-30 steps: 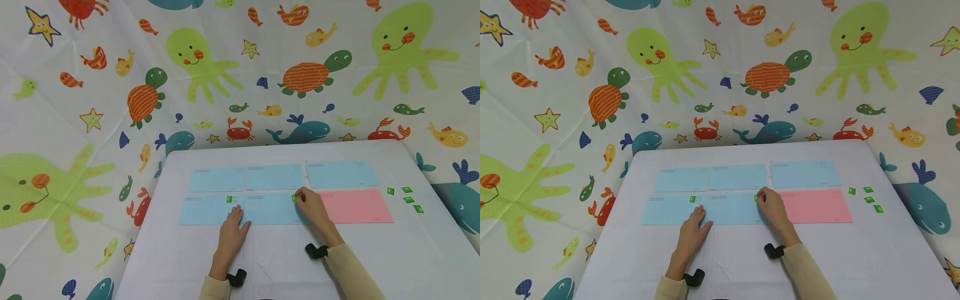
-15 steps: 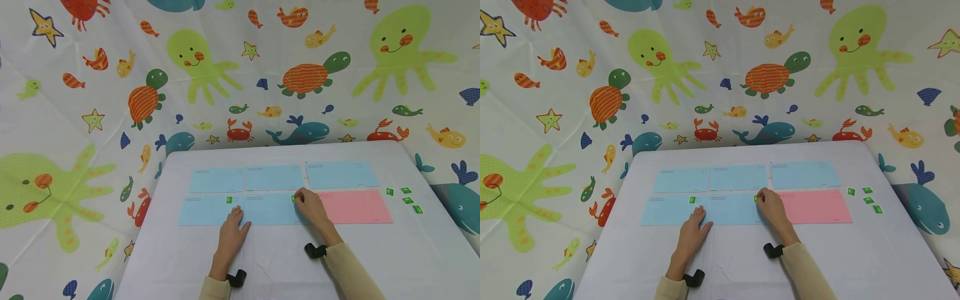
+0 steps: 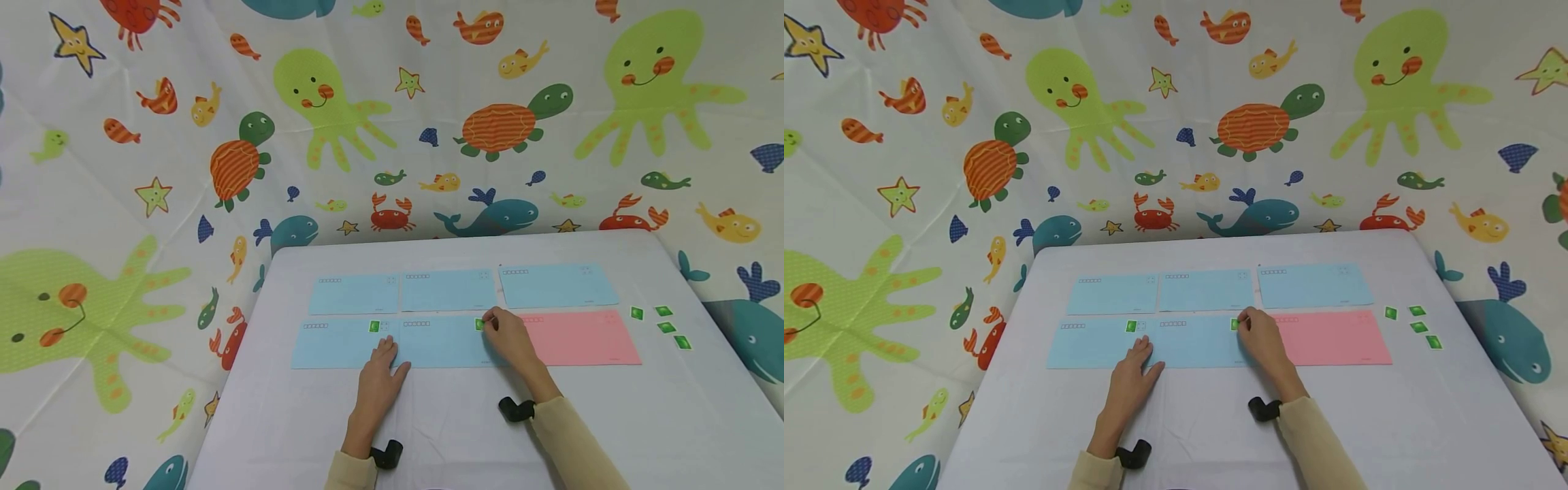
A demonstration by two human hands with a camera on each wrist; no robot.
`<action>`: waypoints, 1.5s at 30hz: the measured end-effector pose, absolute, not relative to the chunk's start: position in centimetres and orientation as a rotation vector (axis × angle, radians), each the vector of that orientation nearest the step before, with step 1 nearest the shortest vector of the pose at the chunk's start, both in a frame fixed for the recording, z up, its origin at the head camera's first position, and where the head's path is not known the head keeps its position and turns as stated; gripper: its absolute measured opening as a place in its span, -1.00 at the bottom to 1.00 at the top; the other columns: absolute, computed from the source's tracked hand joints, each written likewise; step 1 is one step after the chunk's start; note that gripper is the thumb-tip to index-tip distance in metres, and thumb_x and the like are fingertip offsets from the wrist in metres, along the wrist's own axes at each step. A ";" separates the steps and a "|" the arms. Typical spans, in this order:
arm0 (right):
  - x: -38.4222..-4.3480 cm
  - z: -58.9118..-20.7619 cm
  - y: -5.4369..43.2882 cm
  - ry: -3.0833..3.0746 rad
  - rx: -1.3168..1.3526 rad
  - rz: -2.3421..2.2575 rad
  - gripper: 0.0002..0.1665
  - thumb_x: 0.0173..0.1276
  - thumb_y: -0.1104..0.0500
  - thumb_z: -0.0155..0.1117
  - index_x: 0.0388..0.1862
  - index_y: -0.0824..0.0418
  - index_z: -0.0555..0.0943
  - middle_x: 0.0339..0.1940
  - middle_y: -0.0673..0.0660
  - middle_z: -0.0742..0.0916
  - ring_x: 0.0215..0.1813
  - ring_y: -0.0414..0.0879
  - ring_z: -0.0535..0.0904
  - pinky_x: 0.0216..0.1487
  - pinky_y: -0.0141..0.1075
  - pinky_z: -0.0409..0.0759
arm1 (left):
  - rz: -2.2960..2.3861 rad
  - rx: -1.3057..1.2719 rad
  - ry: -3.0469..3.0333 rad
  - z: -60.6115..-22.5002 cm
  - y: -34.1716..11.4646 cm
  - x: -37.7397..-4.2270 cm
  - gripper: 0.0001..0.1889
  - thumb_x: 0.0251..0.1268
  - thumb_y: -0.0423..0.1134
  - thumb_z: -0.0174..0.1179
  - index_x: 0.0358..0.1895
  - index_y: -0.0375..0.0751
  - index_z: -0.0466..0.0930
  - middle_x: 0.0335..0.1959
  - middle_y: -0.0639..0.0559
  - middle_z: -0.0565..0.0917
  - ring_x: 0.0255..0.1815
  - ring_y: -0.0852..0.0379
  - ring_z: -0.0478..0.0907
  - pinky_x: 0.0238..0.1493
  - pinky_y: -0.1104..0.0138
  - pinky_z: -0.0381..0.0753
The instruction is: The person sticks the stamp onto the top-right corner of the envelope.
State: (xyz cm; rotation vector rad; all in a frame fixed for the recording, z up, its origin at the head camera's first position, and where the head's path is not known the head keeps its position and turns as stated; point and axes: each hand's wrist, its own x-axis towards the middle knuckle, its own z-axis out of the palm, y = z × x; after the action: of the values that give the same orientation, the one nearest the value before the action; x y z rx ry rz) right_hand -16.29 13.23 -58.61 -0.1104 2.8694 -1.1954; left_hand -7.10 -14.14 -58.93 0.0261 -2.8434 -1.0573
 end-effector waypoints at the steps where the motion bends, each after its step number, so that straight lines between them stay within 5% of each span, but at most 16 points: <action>1: -16.3 -58.6 13.3 2.865 -0.105 -1.208 -0.81 0.41 0.26 0.10 -0.15 0.29 0.64 -0.37 0.15 0.69 -0.40 -0.07 0.49 -0.38 -0.31 0.44 | -1.060 0.027 -2.843 -58.9 -14.1 -7.1 -0.45 0.30 -0.18 0.34 0.26 -0.44 0.53 0.40 -0.24 0.48 0.50 -0.20 0.34 0.45 -0.11 0.35; 13: -15.9 -57.7 15.3 2.843 -0.027 -1.306 -0.76 0.48 0.21 0.10 -0.01 0.30 0.62 -0.28 0.17 0.66 -0.26 -0.04 0.49 -0.30 -0.37 0.45 | -1.064 0.028 -2.849 -58.8 -14.2 -7.1 -0.45 0.31 -0.17 0.33 0.27 -0.44 0.53 0.40 -0.24 0.48 0.51 -0.20 0.33 0.46 -0.10 0.35; 23: -15.2 -56.4 16.9 2.855 -0.027 -1.349 -0.74 0.49 0.22 0.09 -0.01 0.34 0.62 -0.30 0.21 0.69 -0.39 -0.13 0.54 -0.41 -0.43 0.50 | -1.072 0.030 -2.844 -58.8 -14.3 -7.1 -0.45 0.30 -0.17 0.34 0.26 -0.43 0.54 0.39 -0.24 0.49 0.50 -0.22 0.34 0.44 -0.12 0.36; 45: -13.4 -55.1 21.5 2.901 0.104 -1.308 -0.62 0.56 0.08 0.05 0.08 0.34 0.59 -0.19 0.26 0.71 -0.32 -0.11 0.64 -0.33 -0.40 0.56 | -1.039 0.012 -2.849 -58.8 -14.3 -7.1 -0.45 0.30 -0.17 0.34 0.26 -0.45 0.54 0.39 -0.25 0.49 0.49 -0.21 0.35 0.44 -0.11 0.37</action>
State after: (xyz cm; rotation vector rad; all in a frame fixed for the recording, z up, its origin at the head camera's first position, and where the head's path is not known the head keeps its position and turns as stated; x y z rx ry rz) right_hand -13.44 21.46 -55.12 0.1038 2.9007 -1.3076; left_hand -7.11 -14.32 -58.83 0.0116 -2.8488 -1.0388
